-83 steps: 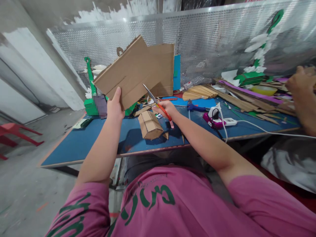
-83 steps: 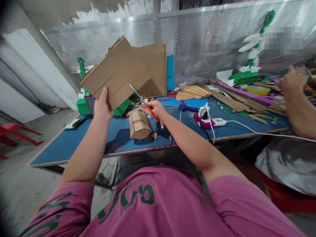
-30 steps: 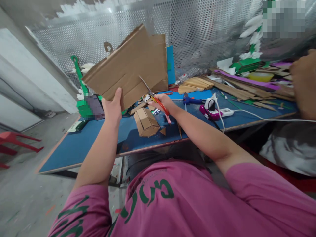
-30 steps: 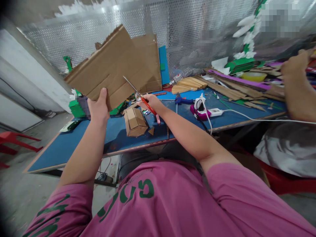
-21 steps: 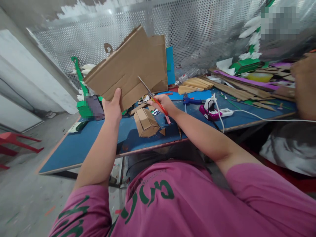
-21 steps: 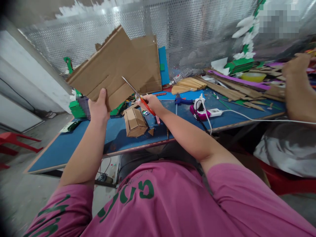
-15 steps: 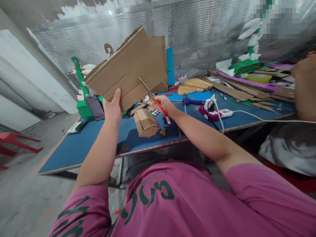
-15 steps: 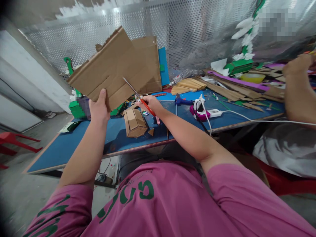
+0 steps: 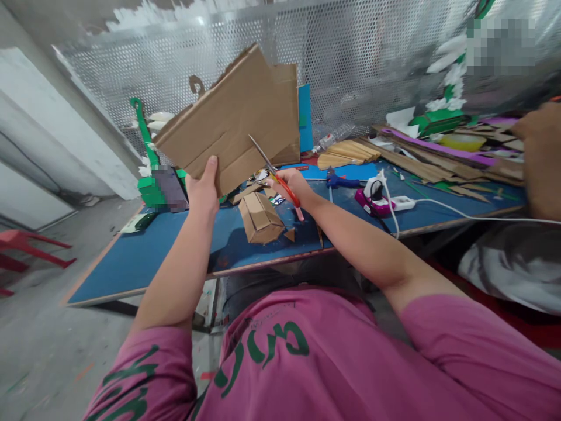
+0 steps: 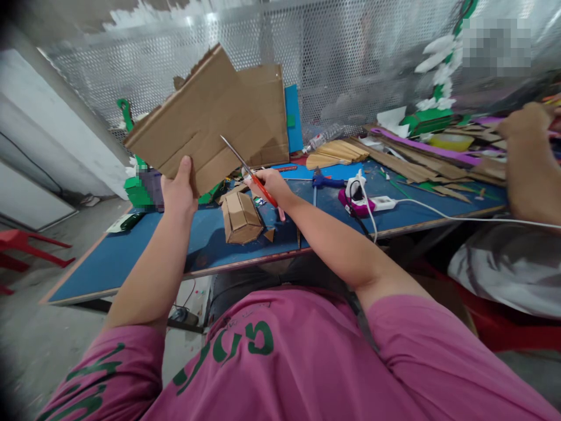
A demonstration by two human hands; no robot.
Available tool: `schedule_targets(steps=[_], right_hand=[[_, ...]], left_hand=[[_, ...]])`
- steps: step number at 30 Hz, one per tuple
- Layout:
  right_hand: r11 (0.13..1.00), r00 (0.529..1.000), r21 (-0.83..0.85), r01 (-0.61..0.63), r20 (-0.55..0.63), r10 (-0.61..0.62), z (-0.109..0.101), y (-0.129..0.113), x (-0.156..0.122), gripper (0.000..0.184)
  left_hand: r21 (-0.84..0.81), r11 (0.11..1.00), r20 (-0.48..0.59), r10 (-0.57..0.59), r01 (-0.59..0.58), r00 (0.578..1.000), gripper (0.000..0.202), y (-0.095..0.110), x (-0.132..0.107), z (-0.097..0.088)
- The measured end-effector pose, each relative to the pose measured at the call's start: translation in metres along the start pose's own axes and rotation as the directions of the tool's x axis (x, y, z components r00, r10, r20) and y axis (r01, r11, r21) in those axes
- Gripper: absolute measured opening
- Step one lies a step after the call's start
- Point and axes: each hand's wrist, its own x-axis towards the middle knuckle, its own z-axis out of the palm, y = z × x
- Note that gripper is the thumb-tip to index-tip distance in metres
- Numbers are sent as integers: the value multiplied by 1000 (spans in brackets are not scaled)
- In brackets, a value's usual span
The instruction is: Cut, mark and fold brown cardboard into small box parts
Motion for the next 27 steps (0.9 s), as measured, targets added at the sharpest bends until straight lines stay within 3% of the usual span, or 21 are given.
schedule_targets(steps=[4, 14, 22, 27], right_hand=[[995, 997, -78, 62, -40, -65, 2, 2, 2, 49], [990, 991, -124, 71, -106, -85, 8, 5, 9, 42], [991, 995, -132, 25, -90, -37, 7, 1, 10, 49], [995, 999, -99, 33, -31, -36, 5, 3, 7, 61]], left_hand=[[-9, 1000, 0, 17, -17, 1000, 83, 0, 0, 0], [-85, 996, 22, 6, -4, 1000, 75, 2, 2, 0], [-172, 967, 39, -183, 187, 982, 68, 11, 6, -4], [-153, 966, 46, -203, 208, 978, 68, 15, 11, -8]])
